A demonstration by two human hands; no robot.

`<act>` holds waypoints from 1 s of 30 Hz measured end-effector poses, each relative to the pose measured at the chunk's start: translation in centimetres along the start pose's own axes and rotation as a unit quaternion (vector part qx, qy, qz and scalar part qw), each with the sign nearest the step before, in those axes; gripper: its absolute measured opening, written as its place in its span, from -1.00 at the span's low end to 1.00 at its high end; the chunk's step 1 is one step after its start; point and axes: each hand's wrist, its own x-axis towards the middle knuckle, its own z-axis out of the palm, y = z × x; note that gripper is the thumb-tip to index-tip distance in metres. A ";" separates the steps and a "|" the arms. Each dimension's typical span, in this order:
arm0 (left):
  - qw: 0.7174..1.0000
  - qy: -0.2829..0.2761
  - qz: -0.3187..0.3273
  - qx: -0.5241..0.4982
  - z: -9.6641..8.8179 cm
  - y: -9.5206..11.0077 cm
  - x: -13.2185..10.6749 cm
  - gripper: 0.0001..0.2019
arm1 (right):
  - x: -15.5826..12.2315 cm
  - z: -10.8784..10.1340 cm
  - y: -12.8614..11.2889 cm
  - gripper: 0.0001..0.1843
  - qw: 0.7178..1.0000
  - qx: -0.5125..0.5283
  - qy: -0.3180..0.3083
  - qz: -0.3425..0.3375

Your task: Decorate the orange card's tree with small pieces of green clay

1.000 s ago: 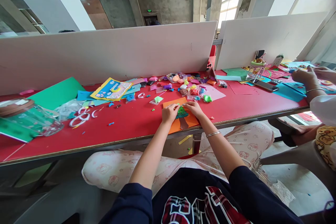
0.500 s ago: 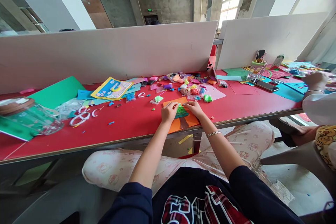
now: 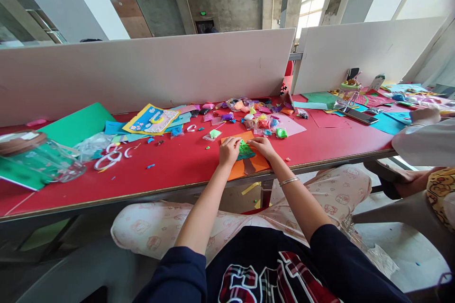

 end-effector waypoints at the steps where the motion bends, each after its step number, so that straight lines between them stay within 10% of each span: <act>1: 1.000 -0.002 0.002 0.003 0.0 0.0 0.0 -0.80 | 0.0 0.0 -0.1 -0.67 1.000 0.000 0.000 -0.001; 30: 1.000 0.011 0.003 -0.003 0.4 -0.4 0.0 -0.73 | 0.0 0.0 0.0 -0.64 1.000 -0.016 -0.009 -0.001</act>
